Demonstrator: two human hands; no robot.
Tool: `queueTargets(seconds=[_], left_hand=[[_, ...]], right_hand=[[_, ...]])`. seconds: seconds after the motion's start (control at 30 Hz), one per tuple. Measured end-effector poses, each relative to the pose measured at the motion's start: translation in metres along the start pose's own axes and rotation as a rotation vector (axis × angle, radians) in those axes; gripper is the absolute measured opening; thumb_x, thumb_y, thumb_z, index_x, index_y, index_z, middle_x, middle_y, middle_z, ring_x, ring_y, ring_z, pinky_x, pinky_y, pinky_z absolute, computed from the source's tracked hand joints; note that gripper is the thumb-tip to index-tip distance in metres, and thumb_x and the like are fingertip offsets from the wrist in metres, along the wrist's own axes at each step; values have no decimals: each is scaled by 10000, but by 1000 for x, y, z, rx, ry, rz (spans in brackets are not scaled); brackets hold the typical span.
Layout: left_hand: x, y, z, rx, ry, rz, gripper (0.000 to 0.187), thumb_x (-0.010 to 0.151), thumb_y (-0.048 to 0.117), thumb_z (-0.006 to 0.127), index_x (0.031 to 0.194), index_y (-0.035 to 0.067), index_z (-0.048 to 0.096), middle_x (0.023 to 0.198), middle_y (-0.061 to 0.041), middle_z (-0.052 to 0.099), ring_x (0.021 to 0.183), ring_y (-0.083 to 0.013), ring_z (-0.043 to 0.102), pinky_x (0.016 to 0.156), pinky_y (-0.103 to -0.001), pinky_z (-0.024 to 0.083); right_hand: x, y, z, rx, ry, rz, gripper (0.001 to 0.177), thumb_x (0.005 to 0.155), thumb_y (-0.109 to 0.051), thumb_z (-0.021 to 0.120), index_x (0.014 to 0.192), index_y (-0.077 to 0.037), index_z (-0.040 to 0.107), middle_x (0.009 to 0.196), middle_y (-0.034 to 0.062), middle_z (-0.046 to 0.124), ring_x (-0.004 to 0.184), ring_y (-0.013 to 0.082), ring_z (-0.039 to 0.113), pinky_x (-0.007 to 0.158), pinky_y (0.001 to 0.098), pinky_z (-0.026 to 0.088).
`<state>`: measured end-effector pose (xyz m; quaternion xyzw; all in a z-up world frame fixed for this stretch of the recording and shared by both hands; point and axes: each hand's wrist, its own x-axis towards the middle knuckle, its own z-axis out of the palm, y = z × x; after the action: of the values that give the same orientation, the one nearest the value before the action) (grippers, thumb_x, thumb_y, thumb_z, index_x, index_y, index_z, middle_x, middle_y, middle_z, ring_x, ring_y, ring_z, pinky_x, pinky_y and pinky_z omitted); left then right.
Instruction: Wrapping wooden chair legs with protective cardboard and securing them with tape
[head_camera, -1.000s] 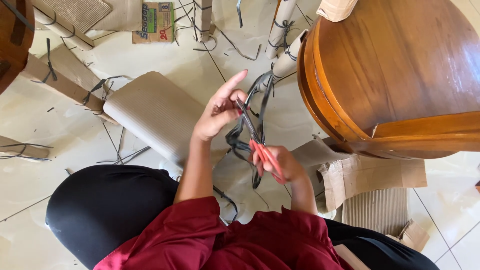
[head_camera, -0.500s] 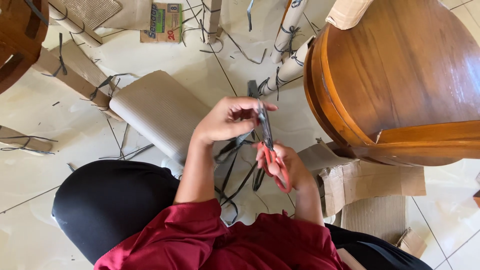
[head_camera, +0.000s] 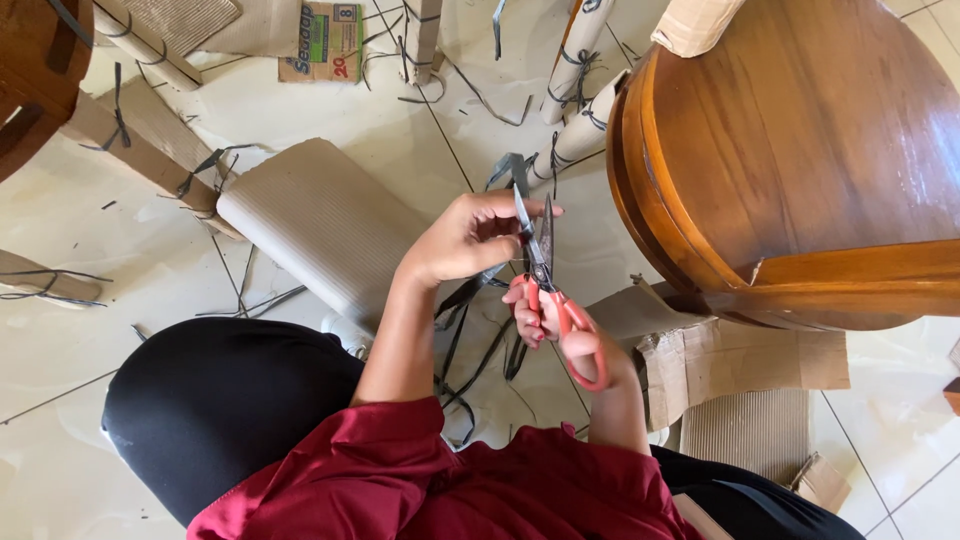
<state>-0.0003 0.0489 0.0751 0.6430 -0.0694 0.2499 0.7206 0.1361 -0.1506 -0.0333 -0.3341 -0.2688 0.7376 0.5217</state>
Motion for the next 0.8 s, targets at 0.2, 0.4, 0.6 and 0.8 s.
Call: queueTargets(seconds=[0.2,0.4,0.6,0.8], left_hand=[[0,-7,-1,-20,-54,-106,307,770,-79,592,1035,-60,747,721,-101,601,673,-126,549,562,-264,484],[7,17,7,70,-129,-97,140,779,-50,556,715,-4,671,588,-71,483,586,-115,455,490,-267,398],[9,33,11,82,-153,-96,198,787,-45,549,634,59,620,573,-12,433,564,-68,413,495,-218,345],[7,36,13,88,-162,-68,217,787,-70,542,632,81,561,620,-5,403,612,-77,403,531,-235,348]], right_hand=[[-8,-7,24,-327,92,-147,1416,445,-1026,583,1378,12,340,919,-35,331,773,66,422,697,212,417],[-16,-15,36,-260,254,-51,787,862,-804,507,1105,-56,472,795,-77,326,665,52,391,553,221,402],[-19,6,12,-270,201,-143,870,802,-866,557,942,-9,493,659,-60,294,523,48,351,412,200,353],[-17,-28,63,-343,247,-232,810,885,-842,487,787,-38,492,531,-57,320,396,25,368,329,183,361]])
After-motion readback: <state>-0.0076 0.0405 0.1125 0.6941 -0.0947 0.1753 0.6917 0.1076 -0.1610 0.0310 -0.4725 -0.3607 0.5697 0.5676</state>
